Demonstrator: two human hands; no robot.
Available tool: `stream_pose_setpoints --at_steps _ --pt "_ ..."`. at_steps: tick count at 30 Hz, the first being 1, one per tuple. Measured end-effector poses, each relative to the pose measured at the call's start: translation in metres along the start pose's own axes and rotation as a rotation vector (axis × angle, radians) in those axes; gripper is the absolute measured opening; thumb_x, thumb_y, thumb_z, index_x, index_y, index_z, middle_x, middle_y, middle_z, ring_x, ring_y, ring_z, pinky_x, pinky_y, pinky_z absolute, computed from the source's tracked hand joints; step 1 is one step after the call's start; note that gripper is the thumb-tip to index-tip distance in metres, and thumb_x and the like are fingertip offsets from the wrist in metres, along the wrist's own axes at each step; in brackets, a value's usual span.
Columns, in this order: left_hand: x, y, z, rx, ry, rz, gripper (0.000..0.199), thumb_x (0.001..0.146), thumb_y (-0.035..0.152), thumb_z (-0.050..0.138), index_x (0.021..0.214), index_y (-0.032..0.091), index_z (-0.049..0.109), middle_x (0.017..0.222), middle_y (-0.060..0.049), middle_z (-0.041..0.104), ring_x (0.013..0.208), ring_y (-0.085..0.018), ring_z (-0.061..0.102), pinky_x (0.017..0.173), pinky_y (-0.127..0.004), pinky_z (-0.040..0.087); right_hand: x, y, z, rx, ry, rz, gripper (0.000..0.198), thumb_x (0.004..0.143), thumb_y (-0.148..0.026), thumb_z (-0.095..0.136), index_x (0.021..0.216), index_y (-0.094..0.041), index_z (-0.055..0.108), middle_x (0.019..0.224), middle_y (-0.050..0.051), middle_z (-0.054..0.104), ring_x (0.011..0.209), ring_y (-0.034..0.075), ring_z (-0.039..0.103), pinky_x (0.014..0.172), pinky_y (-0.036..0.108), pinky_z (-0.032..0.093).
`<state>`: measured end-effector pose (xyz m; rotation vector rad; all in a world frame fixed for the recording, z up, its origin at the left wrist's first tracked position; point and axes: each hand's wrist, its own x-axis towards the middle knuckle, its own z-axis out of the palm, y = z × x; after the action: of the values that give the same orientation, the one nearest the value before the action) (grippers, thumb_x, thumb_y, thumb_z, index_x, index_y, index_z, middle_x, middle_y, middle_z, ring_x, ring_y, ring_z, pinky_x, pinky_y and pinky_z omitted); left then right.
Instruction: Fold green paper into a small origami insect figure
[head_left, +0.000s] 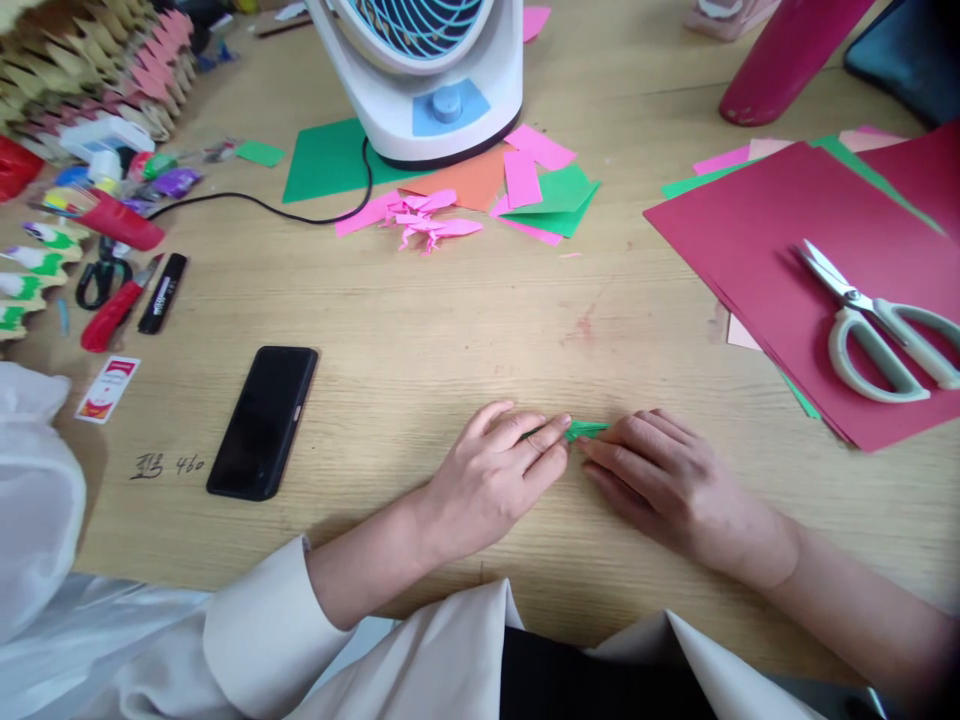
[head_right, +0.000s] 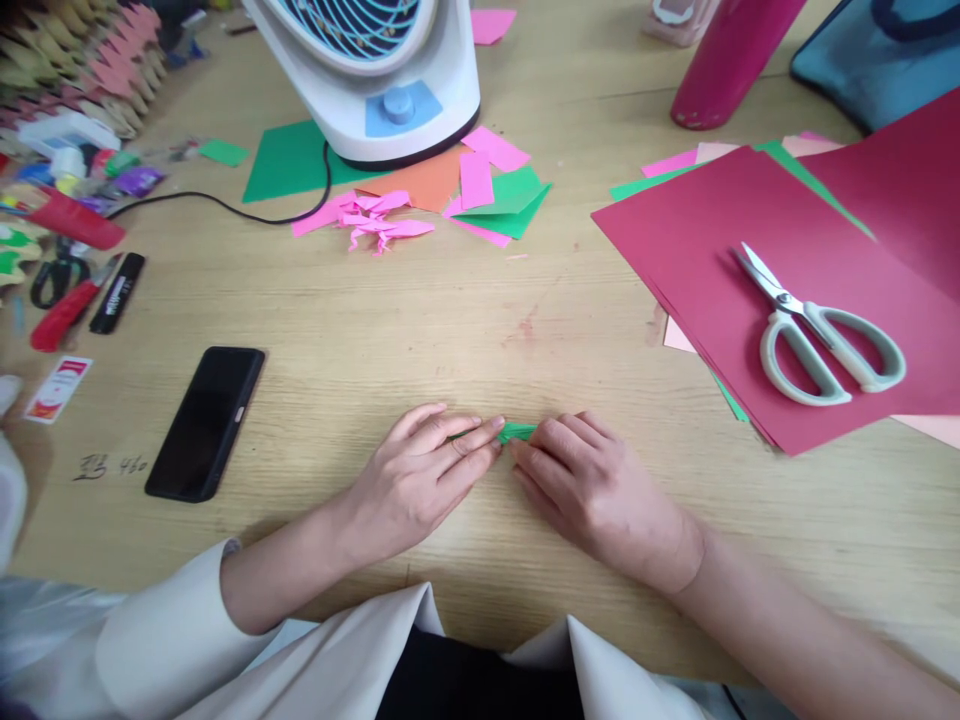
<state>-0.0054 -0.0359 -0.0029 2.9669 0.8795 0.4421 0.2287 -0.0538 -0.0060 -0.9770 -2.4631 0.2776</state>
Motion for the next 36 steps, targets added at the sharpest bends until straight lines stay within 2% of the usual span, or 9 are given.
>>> stream_pose_setpoints --at_steps 6,11,20,25,30,36 --pt "0.001 0.005 -0.001 0.055 -0.008 -0.006 0.038 0.102 0.015 0.043 0.138 0.014 0.051 0.135 -0.005 0.064 0.118 -0.017 0.058 0.108 -0.043 0.039 -0.003 -0.004 -0.005 -0.009 -0.018 -0.037 0.014 0.092 -0.006 0.055 0.093 -0.008 0.069 0.089 0.014 0.066 0.08 0.021 0.058 0.071 0.038 0.049" --pt "0.003 0.006 -0.002 0.093 -0.015 -0.005 0.035 0.101 0.015 0.044 0.134 0.014 0.056 0.131 -0.006 0.066 0.113 -0.018 0.06 0.107 -0.044 0.039 -0.003 -0.004 -0.004 -0.014 -0.017 -0.026 0.014 0.092 -0.007 0.055 0.093 -0.008 0.069 0.087 0.013 0.065 0.078 0.02 0.058 0.07 0.037 0.049" --pt "0.0 0.005 -0.002 0.072 0.003 0.011 0.034 0.101 0.014 0.046 0.132 0.013 0.057 0.134 -0.005 0.064 0.117 -0.019 0.057 0.109 -0.044 0.038 -0.004 -0.002 -0.003 -0.017 -0.014 -0.03 0.013 0.092 -0.008 0.055 0.095 -0.009 0.068 0.088 0.013 0.065 0.078 0.02 0.057 0.07 0.037 0.05" --pt "0.0 0.007 0.0 0.055 -0.01 -0.024 0.032 0.101 0.015 0.046 0.131 0.014 0.058 0.133 -0.003 0.065 0.116 -0.018 0.057 0.109 -0.044 0.037 -0.004 -0.003 0.0 0.036 0.007 0.053 0.017 0.091 -0.01 0.059 0.107 -0.008 0.066 0.092 0.013 0.065 0.084 0.022 0.059 0.075 0.038 0.05" --pt "0.001 0.003 0.0 -0.029 -0.048 -0.045 0.034 0.1 0.015 0.048 0.132 0.015 0.057 0.136 -0.003 0.063 0.119 -0.019 0.055 0.108 -0.043 0.038 -0.004 -0.004 0.001 0.097 0.018 0.095 0.024 0.091 -0.011 0.061 0.116 -0.01 0.064 0.094 0.012 0.063 0.084 0.022 0.058 0.074 0.039 0.051" --pt "-0.004 -0.009 -0.002 -0.147 -0.051 -0.017 0.036 0.1 0.011 0.043 0.135 0.015 0.053 0.14 -0.005 0.06 0.125 -0.017 0.055 0.114 -0.044 0.035 -0.004 -0.004 0.001 0.122 0.029 0.089 0.023 0.09 -0.008 0.06 0.113 -0.01 0.065 0.09 0.012 0.062 0.081 0.021 0.057 0.071 0.038 0.05"
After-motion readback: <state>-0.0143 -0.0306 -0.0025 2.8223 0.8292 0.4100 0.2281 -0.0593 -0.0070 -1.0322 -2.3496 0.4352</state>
